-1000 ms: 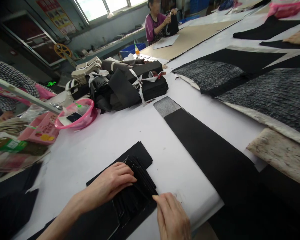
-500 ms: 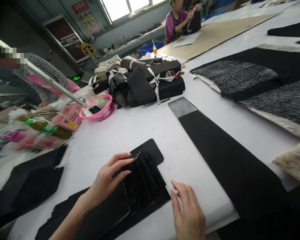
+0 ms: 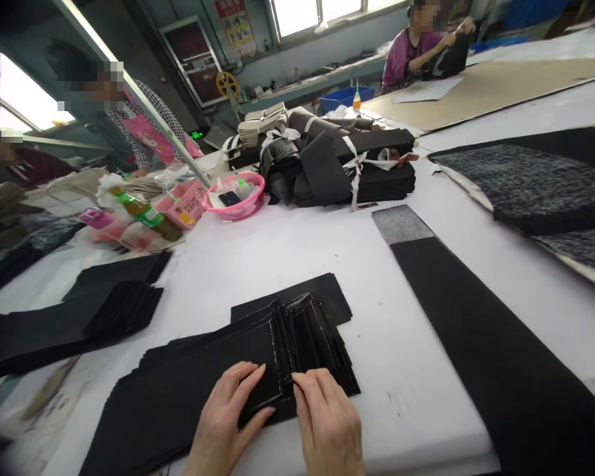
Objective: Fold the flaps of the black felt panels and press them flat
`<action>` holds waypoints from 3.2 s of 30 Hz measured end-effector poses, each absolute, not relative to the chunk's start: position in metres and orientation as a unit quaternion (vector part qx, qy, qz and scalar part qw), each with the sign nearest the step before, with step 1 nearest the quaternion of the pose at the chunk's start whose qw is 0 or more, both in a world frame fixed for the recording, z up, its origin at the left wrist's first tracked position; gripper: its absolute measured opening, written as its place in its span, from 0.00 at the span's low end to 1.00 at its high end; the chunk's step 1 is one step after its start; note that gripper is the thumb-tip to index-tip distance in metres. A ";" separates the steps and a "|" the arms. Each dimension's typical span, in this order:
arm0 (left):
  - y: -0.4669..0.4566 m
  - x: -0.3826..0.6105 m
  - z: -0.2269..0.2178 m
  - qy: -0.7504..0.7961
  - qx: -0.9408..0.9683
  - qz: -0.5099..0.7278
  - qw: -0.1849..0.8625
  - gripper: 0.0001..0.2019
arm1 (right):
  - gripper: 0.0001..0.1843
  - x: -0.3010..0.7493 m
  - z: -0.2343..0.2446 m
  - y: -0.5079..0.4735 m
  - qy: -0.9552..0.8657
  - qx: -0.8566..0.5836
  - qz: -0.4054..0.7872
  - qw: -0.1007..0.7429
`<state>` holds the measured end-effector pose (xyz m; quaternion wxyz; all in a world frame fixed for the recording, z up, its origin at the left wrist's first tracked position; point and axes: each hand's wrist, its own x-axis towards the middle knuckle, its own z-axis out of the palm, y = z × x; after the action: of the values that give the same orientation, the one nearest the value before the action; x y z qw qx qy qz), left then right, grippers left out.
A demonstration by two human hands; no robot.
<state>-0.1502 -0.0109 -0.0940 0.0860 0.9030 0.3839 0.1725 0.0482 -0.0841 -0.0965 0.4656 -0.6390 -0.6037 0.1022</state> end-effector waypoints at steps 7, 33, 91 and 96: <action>-0.006 -0.147 -0.096 0.360 0.904 0.217 0.074 0.16 | 0.11 0.039 -0.102 -0.080 -0.576 -0.686 0.089 0.436; -0.015 -0.127 -0.109 0.321 0.863 0.375 0.113 0.11 | 0.19 0.041 -0.107 -0.071 -0.538 -0.754 0.107 0.361; 0.095 -0.076 -0.013 0.083 0.990 0.081 0.085 0.04 | 0.19 0.036 -0.096 -0.074 -0.520 -0.744 0.089 0.410; 0.105 -0.070 -0.004 0.019 0.994 -0.003 0.104 0.09 | 0.15 0.038 -0.093 -0.071 -0.543 -0.747 0.068 0.377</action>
<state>-0.0704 0.1047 -0.0035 0.1041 0.9944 0.0195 -0.0026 0.0382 -0.0715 -0.0925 0.3770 -0.7472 -0.5431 0.0678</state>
